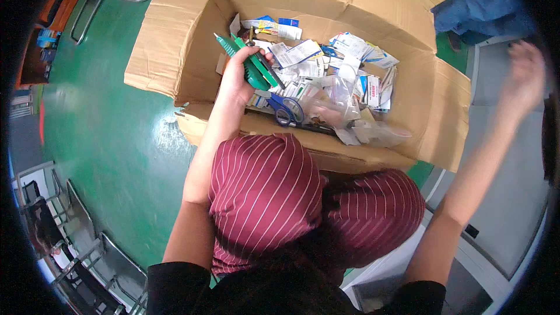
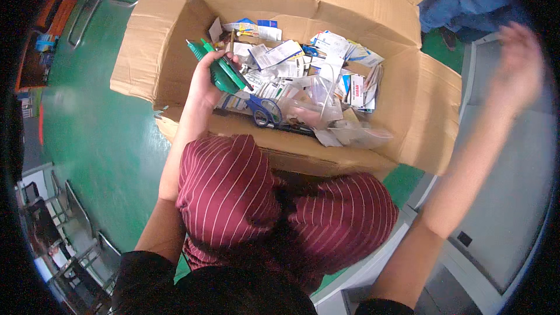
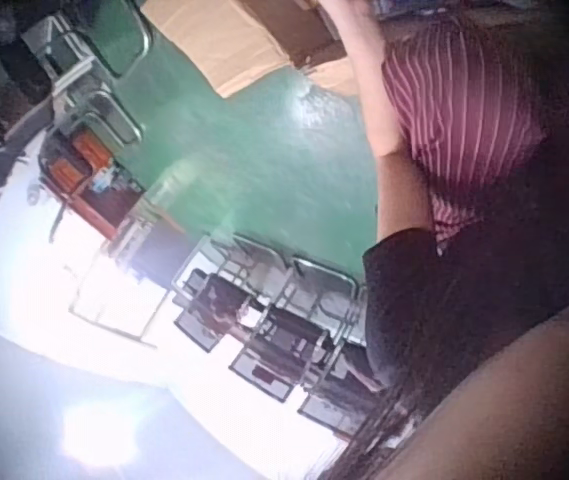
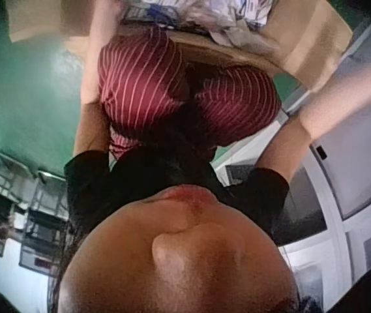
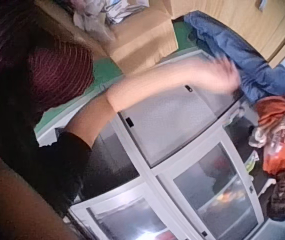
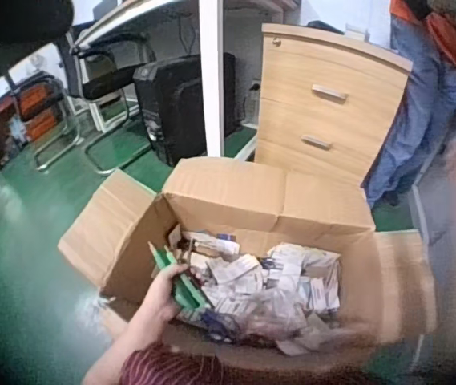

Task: The person sits on the floor and sorts through a large cardboard box filled with miscellaneous items. They pick up various objects such as a book, a plastic container, a bottle, scissors, and a green tool, inspect them briefly, and then place them aside or into a nearby drawer.

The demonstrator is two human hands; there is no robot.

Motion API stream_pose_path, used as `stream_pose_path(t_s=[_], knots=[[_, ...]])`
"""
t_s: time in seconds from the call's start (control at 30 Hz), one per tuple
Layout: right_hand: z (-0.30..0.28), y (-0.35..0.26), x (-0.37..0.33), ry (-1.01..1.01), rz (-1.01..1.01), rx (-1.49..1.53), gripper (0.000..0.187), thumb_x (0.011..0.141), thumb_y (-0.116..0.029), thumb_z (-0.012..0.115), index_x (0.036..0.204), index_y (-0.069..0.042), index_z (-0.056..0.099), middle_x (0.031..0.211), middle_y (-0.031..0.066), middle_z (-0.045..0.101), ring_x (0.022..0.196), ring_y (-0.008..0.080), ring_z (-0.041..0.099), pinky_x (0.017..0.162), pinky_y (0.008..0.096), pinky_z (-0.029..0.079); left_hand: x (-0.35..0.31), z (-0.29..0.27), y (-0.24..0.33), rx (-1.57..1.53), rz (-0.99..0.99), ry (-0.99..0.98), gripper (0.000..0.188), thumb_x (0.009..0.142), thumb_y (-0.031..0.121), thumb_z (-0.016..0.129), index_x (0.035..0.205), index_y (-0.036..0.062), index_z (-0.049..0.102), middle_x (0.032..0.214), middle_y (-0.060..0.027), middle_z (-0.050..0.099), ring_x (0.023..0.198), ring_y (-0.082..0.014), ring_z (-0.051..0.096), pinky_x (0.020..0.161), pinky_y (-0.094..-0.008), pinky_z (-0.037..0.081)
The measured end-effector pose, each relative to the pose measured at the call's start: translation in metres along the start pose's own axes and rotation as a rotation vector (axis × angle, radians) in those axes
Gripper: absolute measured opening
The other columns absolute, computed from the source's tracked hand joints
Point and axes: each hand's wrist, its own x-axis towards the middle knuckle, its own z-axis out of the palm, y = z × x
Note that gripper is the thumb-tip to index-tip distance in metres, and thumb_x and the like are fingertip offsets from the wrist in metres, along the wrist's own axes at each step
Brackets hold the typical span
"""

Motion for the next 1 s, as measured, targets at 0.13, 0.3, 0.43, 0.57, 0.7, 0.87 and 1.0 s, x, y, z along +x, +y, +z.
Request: stream_pose_path(t_s=[0.13,0.3,0.43,0.57,0.7,0.87,1.0], knots=[[0.097,0.102,-0.127,-0.761,0.390,-0.114,0.025,0.079,-0.013,0.046,0.100,-0.001,0.052,0.082,0.0053,0.056,0.068,0.0123,0.054,0.062,0.0231,0.043,0.004,0.004,-0.013,0.004,-0.083,-0.104,0.014,0.073,0.008,0.050,0.081,-0.0007,0.044,0.073,-0.0100,0.050,0.072,-0.0221,0.053,0.071,-0.0338,0.044],[0.157,0.230,-0.228,-1.284,0.019,-0.728,0.054,0.067,-0.019,0.056,0.116,-0.005,0.039,0.119,0.0142,0.040,0.109,0.0341,0.036,0.091,0.0374,0.031,-0.003,0.003,-0.011,0.121,-0.084,-0.034,0.014,0.074,0.012,0.051,0.080,0.0002,0.047,0.076,-0.0092,0.053,0.074,-0.0201,0.053,0.070,-0.0316,0.044],[0.169,0.229,-0.267,-1.440,-0.066,-0.759,0.059,0.067,-0.016,0.054,0.122,-0.014,0.033,0.130,0.0120,0.025,0.116,0.0411,0.022,0.096,0.0443,0.021,-0.007,0.006,-0.012,0.190,-0.080,0.019,0.012,0.071,0.010,0.053,0.076,-0.0012,0.051,0.071,-0.0106,0.056,0.068,-0.0182,0.056,0.063,-0.0286,0.046],[0.168,0.201,-0.275,-1.545,-0.091,-0.707,0.065,0.066,-0.014,0.056,0.124,-0.019,0.029,0.133,0.0105,0.018,0.116,0.0461,0.016,0.097,0.0479,0.019,-0.014,0.008,-0.018,0.270,-0.077,0.018,0.012,0.071,0.010,0.053,0.075,-0.0012,0.052,0.071,-0.0110,0.057,0.068,-0.0172,0.057,0.062,-0.0268,0.045],[0.153,0.203,-0.274,-1.536,-0.232,-0.454,0.062,0.062,-0.009,0.057,0.120,-0.016,0.036,0.131,0.0109,0.023,0.118,0.0374,0.022,0.098,0.0451,0.018,-0.019,0.005,-0.019,0.328,-0.086,0.007,0.017,0.070,0.008,0.053,0.082,-0.0026,0.048,0.073,-0.0111,0.056,0.069,-0.0183,0.057,0.068,-0.0292,0.045],[0.151,0.210,-0.270,-1.510,-0.150,-0.242,0.052,0.062,-0.003,0.054,0.112,-0.011,0.044,0.120,0.0096,0.040,0.111,0.0261,0.036,0.096,0.0388,0.026,-0.025,0.002,-0.015,0.236,-0.091,0.017,0.021,0.073,0.010,0.050,0.090,0.0014,0.042,0.077,-0.0075,0.049,0.076,-0.0191,0.051,0.074,-0.0327,0.041],[0.160,0.217,-0.259,-1.145,0.099,-0.270,0.033,0.066,-0.004,0.049,0.099,-0.006,0.051,0.103,0.0121,0.051,0.093,0.0277,0.050,0.078,0.0359,0.042,-0.026,0.001,-0.012,0.177,-0.101,0.080,0.018,0.072,0.010,0.051,0.085,-0.0015,0.045,0.075,-0.0097,0.051,0.074,-0.0208,0.053,0.071,-0.0319,0.044]])
